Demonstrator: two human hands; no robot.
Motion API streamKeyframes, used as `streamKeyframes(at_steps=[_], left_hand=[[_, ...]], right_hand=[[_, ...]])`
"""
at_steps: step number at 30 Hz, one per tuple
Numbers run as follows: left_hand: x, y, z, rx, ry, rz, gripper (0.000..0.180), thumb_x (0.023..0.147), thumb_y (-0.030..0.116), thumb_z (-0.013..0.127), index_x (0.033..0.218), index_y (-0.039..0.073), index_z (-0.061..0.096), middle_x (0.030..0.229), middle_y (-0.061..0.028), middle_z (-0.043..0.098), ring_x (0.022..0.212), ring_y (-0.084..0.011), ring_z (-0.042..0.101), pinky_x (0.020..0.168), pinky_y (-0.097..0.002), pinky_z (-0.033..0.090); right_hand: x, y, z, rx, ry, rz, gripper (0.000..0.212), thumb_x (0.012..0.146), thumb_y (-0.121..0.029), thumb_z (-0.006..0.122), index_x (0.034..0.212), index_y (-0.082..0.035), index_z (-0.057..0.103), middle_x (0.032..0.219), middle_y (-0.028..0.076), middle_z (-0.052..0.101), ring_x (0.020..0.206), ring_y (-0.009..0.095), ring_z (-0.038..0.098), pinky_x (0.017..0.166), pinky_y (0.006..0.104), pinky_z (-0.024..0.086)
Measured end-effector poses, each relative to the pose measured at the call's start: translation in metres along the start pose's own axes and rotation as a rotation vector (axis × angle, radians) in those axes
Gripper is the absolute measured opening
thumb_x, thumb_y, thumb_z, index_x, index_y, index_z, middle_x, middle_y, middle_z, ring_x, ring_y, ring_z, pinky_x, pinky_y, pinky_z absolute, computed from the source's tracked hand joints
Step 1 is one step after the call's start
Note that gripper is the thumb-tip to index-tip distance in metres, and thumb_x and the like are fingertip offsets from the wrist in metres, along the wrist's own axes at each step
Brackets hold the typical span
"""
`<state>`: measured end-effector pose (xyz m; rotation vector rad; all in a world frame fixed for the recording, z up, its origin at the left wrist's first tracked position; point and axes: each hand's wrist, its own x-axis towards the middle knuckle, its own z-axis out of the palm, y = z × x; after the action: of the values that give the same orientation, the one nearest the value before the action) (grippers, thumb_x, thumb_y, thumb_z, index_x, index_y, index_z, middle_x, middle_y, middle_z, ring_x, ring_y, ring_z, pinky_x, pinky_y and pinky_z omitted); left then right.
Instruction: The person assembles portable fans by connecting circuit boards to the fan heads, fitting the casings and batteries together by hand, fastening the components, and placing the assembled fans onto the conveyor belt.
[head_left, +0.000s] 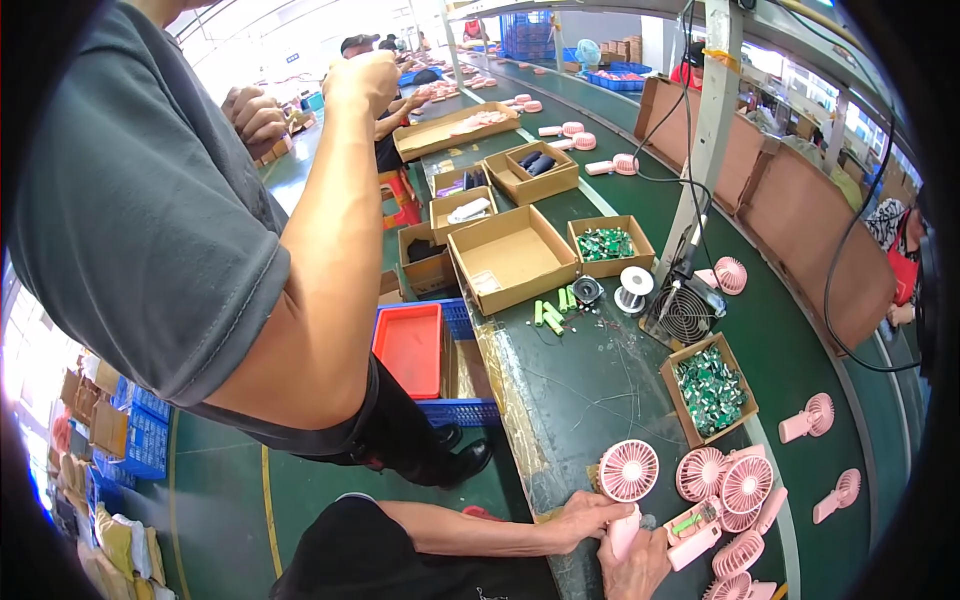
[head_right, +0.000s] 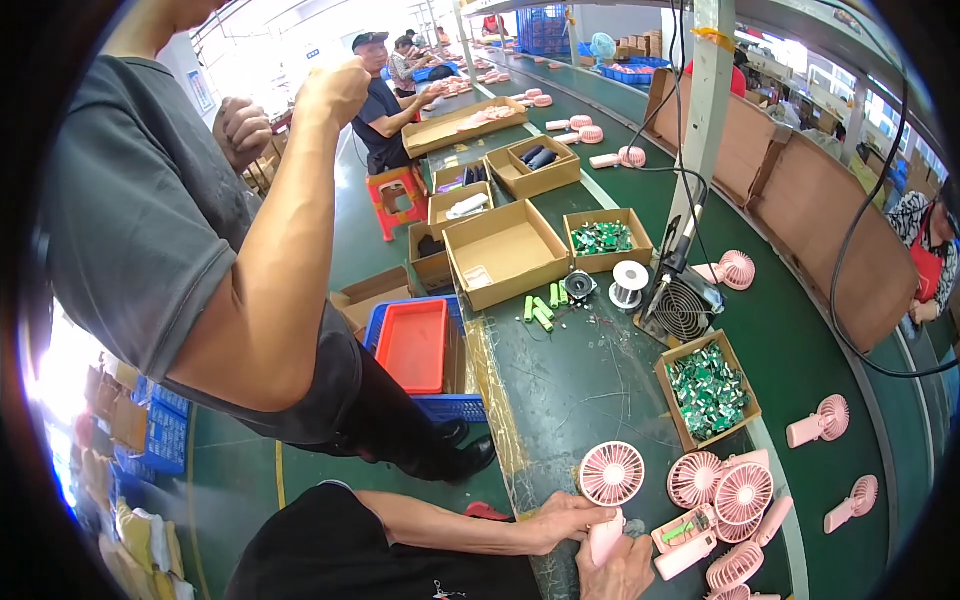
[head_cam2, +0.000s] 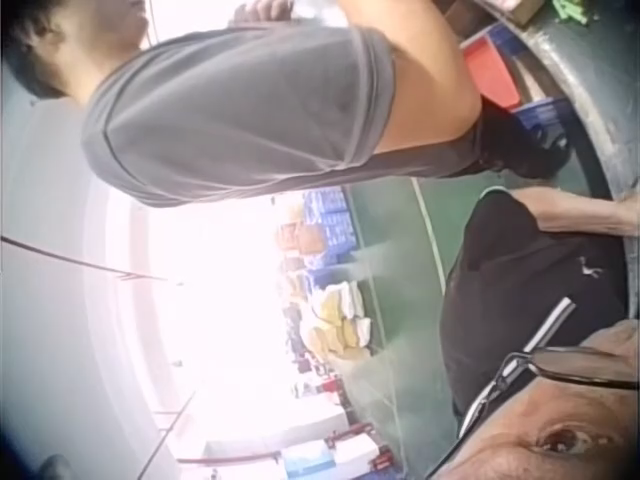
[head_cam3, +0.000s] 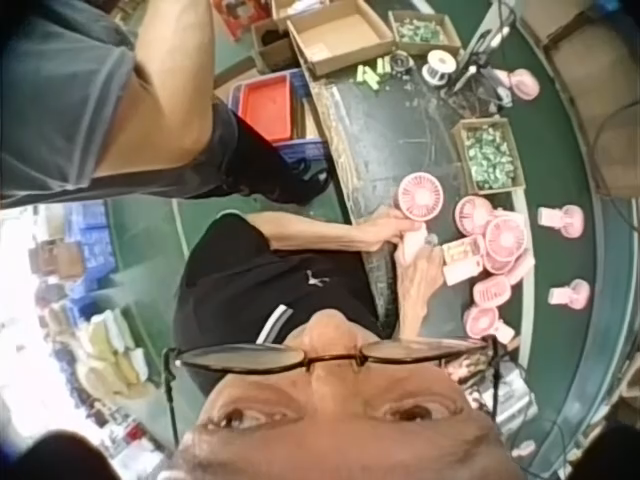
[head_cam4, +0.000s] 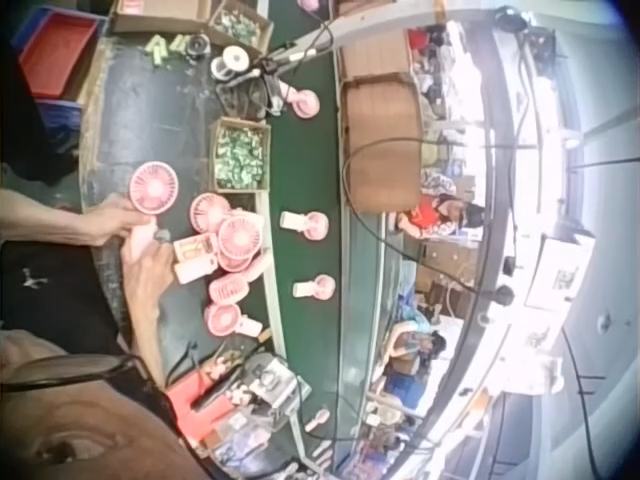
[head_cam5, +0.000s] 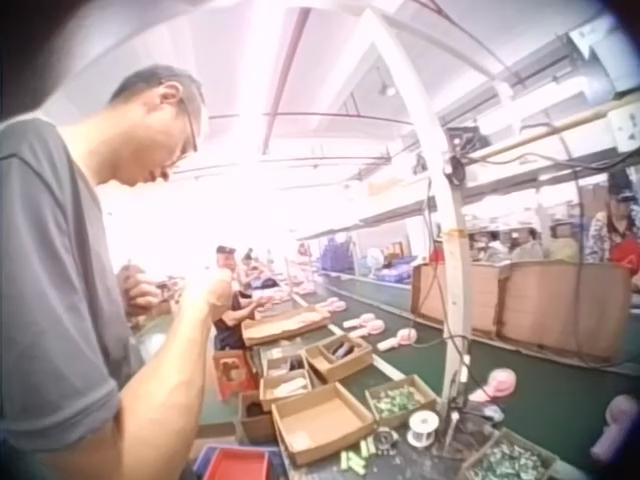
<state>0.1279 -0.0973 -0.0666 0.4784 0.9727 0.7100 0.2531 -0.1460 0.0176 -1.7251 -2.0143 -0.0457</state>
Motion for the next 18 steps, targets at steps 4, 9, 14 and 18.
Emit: streamKeyframes(at_steps=[4,9,14,18], left_hand=[[-0.004,0.009,0.000,-0.069,0.003,-0.028,0.043,0.088,0.028,0.070,0.114,-0.006,0.064,0.111,-0.0161,0.066,0.101,-0.0240,0.065,0.088,-0.0372,0.053],[-0.001,0.012,-0.002,-0.103,0.044,-0.076,0.038,0.088,0.024,0.069,0.108,-0.008,0.065,0.105,-0.0159,0.067,0.096,-0.0238,0.066,0.081,-0.0359,0.056],[-0.001,0.013,-0.003,-0.096,0.052,-0.085,0.038,0.088,0.023,0.069,0.108,-0.009,0.065,0.105,-0.0165,0.067,0.096,-0.0241,0.066,0.082,-0.0362,0.055],[-0.005,0.010,-0.003,-0.107,0.041,-0.079,0.037,0.088,0.023,0.069,0.108,-0.008,0.065,0.105,-0.0167,0.067,0.096,-0.0243,0.066,0.082,-0.0367,0.055]], right_hand=[[0.004,0.005,0.004,0.002,-0.044,-0.042,0.030,0.082,-0.031,0.069,0.086,-0.004,0.059,0.075,0.016,0.055,0.068,0.036,0.059,0.059,0.0431,0.048],[0.001,0.009,0.010,-0.040,-0.136,-0.046,0.032,0.081,-0.033,0.070,0.087,-0.003,0.059,0.078,0.016,0.056,0.069,0.036,0.059,0.060,0.0435,0.048],[-0.001,0.009,0.014,-0.069,-0.062,-0.105,0.035,0.081,-0.032,0.071,0.088,0.001,0.062,0.082,0.017,0.058,0.069,0.036,0.059,0.059,0.0436,0.049],[-0.005,0.006,0.011,-0.045,-0.084,-0.084,0.033,0.081,-0.030,0.071,0.085,0.001,0.062,0.081,0.017,0.058,0.069,0.036,0.059,0.059,0.0442,0.049]])
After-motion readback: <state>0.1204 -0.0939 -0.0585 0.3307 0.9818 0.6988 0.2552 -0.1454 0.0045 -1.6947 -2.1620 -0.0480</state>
